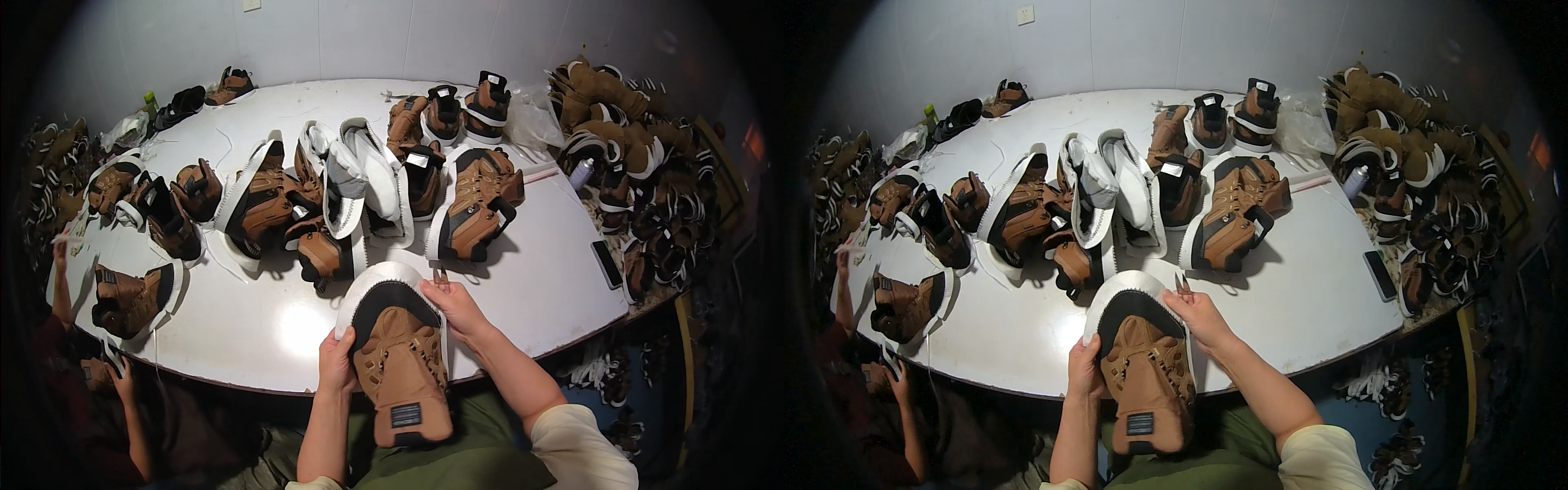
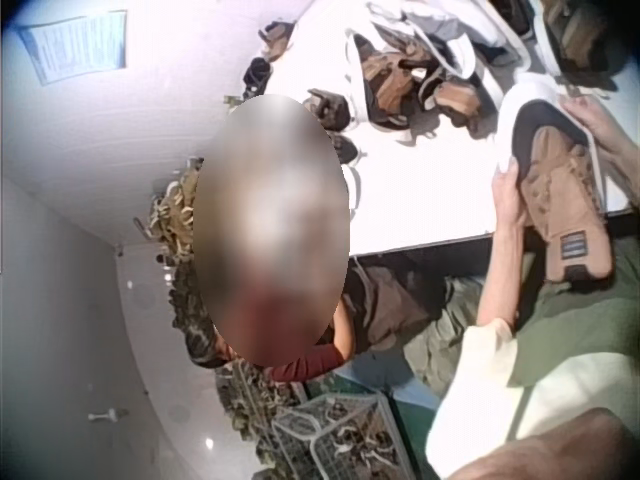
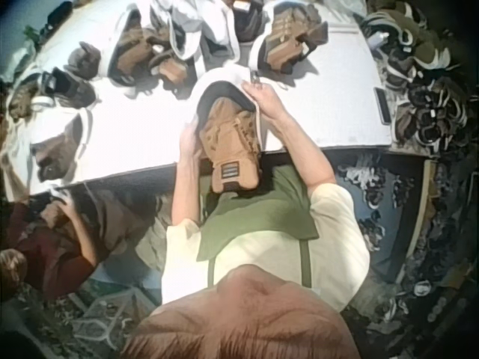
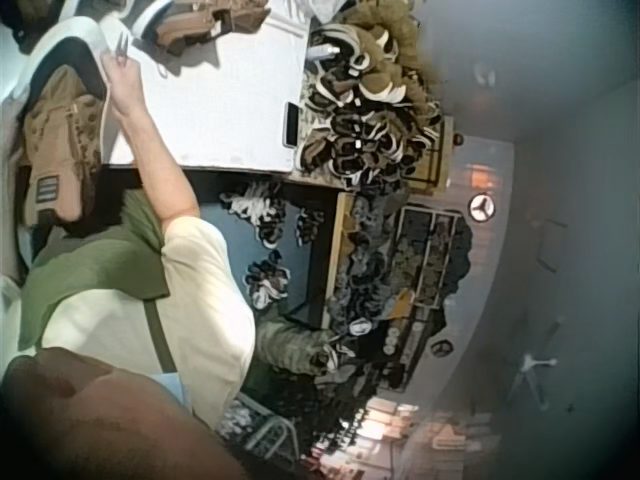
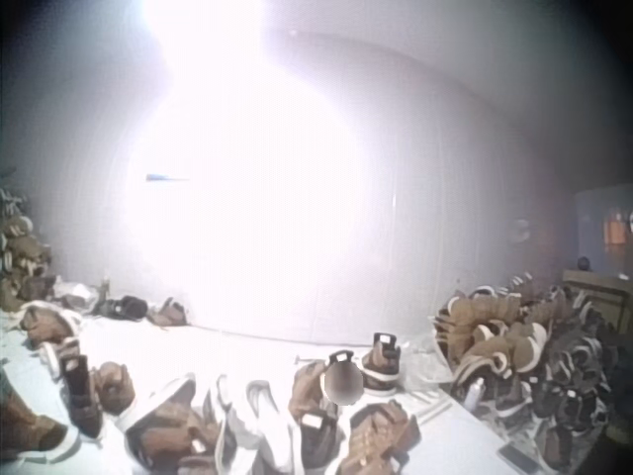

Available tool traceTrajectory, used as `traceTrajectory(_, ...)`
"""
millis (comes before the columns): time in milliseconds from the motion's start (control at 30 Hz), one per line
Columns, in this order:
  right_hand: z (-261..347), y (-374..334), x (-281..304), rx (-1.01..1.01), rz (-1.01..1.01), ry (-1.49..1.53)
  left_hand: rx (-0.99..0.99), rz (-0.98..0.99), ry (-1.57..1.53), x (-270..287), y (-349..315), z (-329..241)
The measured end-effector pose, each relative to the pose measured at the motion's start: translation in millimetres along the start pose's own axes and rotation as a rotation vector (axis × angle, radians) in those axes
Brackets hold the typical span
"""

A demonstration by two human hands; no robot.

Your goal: The person assembles brown and white boots by hand, attaching white midsole pieces to the uppers and using a small pink tool to press and align the parts. The person handles multiple boots one at a time, turning them over and adjusting the fit of the midsole along the edges.

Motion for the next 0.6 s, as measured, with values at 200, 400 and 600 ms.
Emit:
traceTrajectory(200,-3.6,-50.5,28.1,0.108,-0.171,-0.239,-0.019,0.071,0.077,-25.6,2.1,1.6)
traceTrajectory(400,-29.4,-76.0,35.8,0.2,-0.226,-0.186,-0.012,0.113,0.122,-45.2,-0.5,10.6)
traceTrajectory(600,-43.0,-70.9,37.7,0.221,-0.36,0.057,-0.003,0.139,0.116,-53.6,-5.5,13.0)
Point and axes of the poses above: each hand's wrist, its own y-axis towards the middle knuckle, its own x-axis out of the back of the hand, z = x × y, the point moved 1 cm from there along y, towards the middle knuckle, and after that the axes turned 13 degrees about -x, right-handed, at the moved point
